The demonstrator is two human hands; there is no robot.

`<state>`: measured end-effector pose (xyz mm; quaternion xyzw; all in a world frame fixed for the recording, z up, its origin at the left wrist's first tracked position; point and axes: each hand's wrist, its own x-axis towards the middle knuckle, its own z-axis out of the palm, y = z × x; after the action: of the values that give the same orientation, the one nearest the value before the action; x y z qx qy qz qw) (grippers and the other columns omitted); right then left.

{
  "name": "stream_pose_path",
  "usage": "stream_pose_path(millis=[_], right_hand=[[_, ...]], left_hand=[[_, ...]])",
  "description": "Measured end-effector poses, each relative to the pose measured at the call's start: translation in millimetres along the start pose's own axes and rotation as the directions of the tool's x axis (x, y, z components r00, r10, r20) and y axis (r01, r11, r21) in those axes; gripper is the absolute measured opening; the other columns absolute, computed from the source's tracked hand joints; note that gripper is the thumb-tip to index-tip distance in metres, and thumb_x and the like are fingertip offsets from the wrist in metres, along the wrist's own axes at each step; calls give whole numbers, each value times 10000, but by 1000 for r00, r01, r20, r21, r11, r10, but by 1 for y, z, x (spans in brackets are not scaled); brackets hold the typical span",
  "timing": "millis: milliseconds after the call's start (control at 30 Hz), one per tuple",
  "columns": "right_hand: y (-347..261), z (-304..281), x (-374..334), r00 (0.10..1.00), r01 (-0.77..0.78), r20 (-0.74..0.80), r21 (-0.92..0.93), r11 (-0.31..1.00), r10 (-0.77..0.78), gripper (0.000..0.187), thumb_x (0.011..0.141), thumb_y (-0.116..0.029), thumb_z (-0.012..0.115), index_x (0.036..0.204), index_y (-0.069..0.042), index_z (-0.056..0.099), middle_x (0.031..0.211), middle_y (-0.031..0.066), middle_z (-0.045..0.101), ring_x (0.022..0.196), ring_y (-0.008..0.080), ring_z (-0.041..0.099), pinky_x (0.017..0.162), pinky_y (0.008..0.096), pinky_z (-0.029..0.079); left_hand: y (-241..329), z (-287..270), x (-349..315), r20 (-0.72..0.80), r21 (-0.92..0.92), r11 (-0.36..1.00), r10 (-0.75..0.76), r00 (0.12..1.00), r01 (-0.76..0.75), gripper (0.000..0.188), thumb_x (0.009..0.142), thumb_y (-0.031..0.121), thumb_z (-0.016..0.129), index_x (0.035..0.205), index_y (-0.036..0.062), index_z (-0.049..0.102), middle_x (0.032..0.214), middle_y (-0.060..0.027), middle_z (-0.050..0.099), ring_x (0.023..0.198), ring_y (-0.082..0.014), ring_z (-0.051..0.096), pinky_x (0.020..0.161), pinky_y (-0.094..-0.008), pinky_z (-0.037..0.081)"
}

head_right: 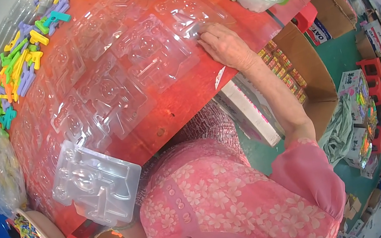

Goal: Separating and stacking clear plastic toy molds on a workbench in a factory setting.

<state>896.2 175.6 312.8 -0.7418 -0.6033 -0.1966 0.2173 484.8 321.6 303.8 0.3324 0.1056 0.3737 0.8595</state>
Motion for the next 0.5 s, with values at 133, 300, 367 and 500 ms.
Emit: stream_pose_path(millis=[133,300,367,500], right_hand=[[4,2,0,1000,-28,3,33,999,28,186,796,-58,674,938,2,572,1008,140,604,989,309,602,870,376,505],[9,-1,-4,1000,-19,11,60,998,18,234,788,-97,702,960,1,577,1045,141,603,1030,321,593,900,395,495],[7,-1,2,1000,9,-6,53,999,-9,240,788,-106,707,965,-1,585,1051,141,608,1038,320,593,905,403,490],[-13,-4,3,997,-35,-66,57,998,39,196,780,-104,720,931,-10,637,1075,140,636,1061,307,592,907,404,473]], left_hand=[[-2,-2,2,82,-63,997,-46,996,51,427,890,304,545,1094,-68,583,954,-158,658,792,-220,668,676,-313,573],[-21,10,18,183,-133,985,-83,980,108,427,890,306,544,1091,-69,583,955,-159,658,791,-221,668,676,-313,573],[-22,9,23,197,-153,983,-73,978,104,427,891,307,544,1090,-69,583,956,-160,658,790,-221,668,676,-313,572],[-12,-7,30,98,-159,986,58,993,-42,428,891,309,543,1087,-69,583,957,-161,658,789,-222,667,675,-312,572]])
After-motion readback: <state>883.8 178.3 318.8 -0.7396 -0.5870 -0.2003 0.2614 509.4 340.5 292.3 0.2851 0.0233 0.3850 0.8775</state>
